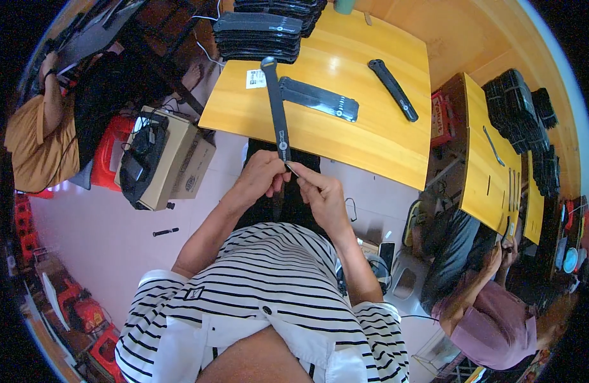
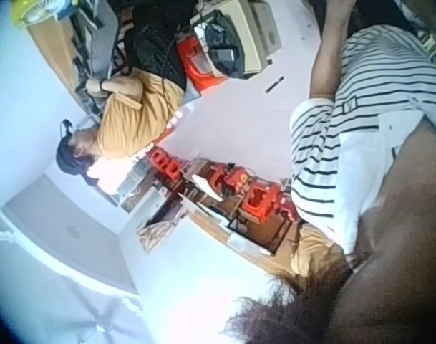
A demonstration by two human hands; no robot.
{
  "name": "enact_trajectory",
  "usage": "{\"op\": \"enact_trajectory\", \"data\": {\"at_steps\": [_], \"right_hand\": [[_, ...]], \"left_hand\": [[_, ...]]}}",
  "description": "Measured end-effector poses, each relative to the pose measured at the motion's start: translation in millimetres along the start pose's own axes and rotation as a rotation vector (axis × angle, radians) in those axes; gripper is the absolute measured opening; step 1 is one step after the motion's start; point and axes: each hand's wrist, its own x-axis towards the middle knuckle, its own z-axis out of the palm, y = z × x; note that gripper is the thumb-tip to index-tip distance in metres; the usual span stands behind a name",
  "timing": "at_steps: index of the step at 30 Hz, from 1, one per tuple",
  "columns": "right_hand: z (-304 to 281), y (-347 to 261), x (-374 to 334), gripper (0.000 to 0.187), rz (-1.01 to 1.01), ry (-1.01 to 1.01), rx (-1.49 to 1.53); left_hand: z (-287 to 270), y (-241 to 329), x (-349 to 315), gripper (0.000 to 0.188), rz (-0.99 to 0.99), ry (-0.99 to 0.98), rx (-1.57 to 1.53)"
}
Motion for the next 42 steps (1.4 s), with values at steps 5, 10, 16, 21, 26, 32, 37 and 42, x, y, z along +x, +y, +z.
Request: {"op": "enact_trajectory", "data": {"at_steps": [5,10,16,21,26,32,37,42], "right_hand": [[3,1,-3,0.031,-0.016,-0.003,-0.068],[2,-11,-1,0.025,-0.260,0.047,-0.385],[-3,-21,-3,0.022,-0.304,-0.167,-0.417],[-11,-29,-9,0.016,-0.207,-0.425,-0.504],[-17,-27,-12,0.013,-0.229,-0.450,-0.472],[-17,-24,-15,0.009,-0.265,-0.404,-0.407],[-26,-9,-15,0.007,-0.027,-0.436,-0.055],[-18,-11,-15,0.009,0.148,-0.274,0.208]], "left_hand": [[0,-11,-4,0.027,-0.057,-0.052,-0.311],[-6,-19,-15,0.027,-0.142,-0.145,-0.255],[0,-22,-34,0.025,-0.123,-0.260,-0.224],[7,-14,-42,0.024,-0.166,-0.350,-0.137],[11,-15,-42,0.023,-0.139,-0.403,-0.132],[11,-10,-40,0.026,-0.056,-0.432,-0.043],[5,-10,-33,0.026,-0.071,-0.593,-0.218],[24,-1,-45,0.035,-0.017,-0.318,-0.171]]}}
